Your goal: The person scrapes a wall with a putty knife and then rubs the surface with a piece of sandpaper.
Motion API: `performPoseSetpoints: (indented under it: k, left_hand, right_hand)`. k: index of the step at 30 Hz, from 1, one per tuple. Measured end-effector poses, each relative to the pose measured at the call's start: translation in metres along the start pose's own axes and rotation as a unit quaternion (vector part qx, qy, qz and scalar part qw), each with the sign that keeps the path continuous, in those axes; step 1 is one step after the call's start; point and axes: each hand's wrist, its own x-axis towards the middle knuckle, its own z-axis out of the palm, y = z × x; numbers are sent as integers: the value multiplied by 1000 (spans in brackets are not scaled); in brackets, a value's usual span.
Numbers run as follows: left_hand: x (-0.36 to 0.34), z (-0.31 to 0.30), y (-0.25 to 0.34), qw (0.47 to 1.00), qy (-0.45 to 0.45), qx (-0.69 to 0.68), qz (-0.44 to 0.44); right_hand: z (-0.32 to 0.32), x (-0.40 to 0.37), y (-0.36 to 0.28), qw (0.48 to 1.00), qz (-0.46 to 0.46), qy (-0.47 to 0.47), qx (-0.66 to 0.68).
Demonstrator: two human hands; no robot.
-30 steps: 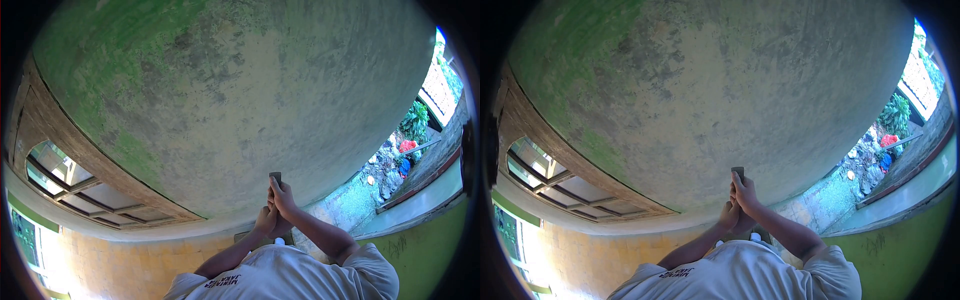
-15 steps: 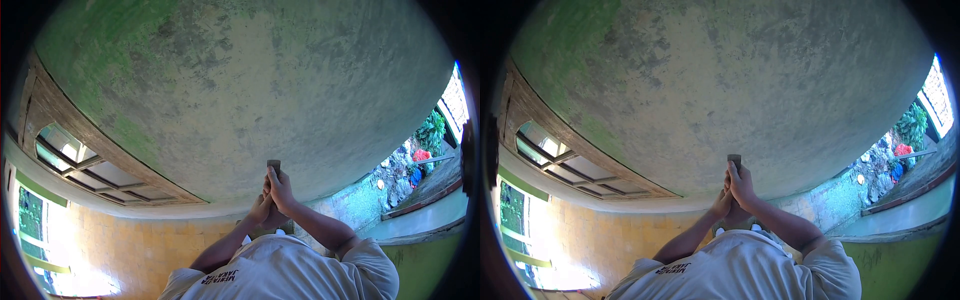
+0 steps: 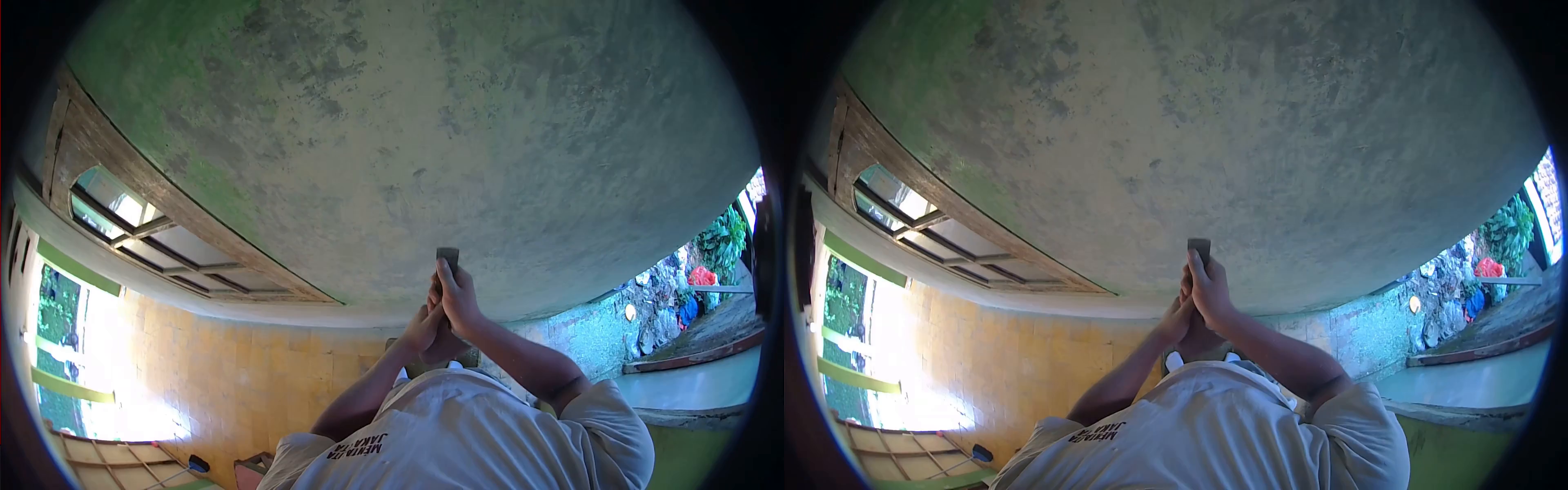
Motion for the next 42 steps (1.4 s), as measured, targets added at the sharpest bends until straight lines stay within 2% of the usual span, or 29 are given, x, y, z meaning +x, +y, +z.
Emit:
performPoseSetpoints:
  k: [1, 3, 4, 5, 8, 10, 11, 12, 13, 15, 16, 17, 18, 19, 21, 22, 24, 26, 29, 32, 36, 38, 42]
  left_hand:
    - [6, 0, 16, 1000, 12, 5, -8]
    - [22, -6, 26, 999, 30, 7, -18]
    - [33, -13, 23, 1000, 5, -22, -13]
    - [38, -17, 18, 998, -21, -52, -6]
    - [18, -1, 50, 993, 8, -108, -48]
    - [7, 1, 44, 987, 32, -139, -69]
    - [1, -5, 35, 982, 2, -158, -106]
    - [-5, -9, 29, 973, -29, -178, -142]
    - [-11, -12, 27, 972, -23, -186, -141]
    - [-19, -20, 26, 972, 16, -186, -143]
    - [-24, -24, 32, 978, 4, -150, -149]
    - [-26, -25, 36, 976, 12, -162, -146]
    - [-27, -24, 39, 977, 3, -162, -140]
    - [-29, -22, 42, 978, -8, -160, -134]
    - [-33, -13, 43, 976, -17, -187, -110]
    - [-31, -7, 38, 970, -7, -213, -114]
    - [-32, -3, 41, 964, 4, -241, -111]
    - [-40, -2, 52, 937, -53, -318, -133]
    - [-48, -2, 55, 931, -68, -325, -152]
    - [-53, -3, 52, 931, -79, -332, -130]
    - [-58, -6, 48, 934, -50, -334, -120]
    - [-61, -8, 55, 906, -47, -388, -162]
    - [-62, -11, 50, 932, -77, -322, -150]
  right_hand:
    - [3, 3, -7, 1000, 6, -3, -2]
    - [13, 19, -30, 999, -44, -25, 5]
    - [15, 22, -40, 999, -35, -36, -5]
    - [13, 20, -39, 999, -32, -38, -8]
    - [4, 17, -34, 996, -14, -83, 7]
    - [-15, 12, -15, 992, -29, -120, -22]
    - [-22, 7, -9, 992, -24, -125, -27]
    - [-28, 0, -5, 994, -54, -73, -57]
    - [-36, -8, 0, 992, -83, -22, -88]
    - [-54, -23, 0, 993, -65, -33, -89]
    - [-57, -32, -5, 959, -163, -80, -220]
    - [-59, -40, -13, 894, -256, -129, -343]
    - [-54, -45, -24, 852, -291, -192, -391]
    - [-51, -47, -28, 848, -286, -202, -397]
    - [-43, -49, -33, 731, -364, -280, -505]
    - [-37, -49, -34, 707, -396, -291, -509]
    - [-37, -47, -37, 696, -397, -314, -510]
    - [-38, -46, -38, 687, -394, -336, -509]
    - [-41, -48, -35, 668, -397, -352, -523]
    - [-40, -50, -37, 649, -394, -359, -543]
    - [-30, -50, -48, 600, -411, -376, -574]
    - [-25, -49, -51, 579, -418, -375, -591]
    - [-21, -43, -53, 548, -437, -394, -595]
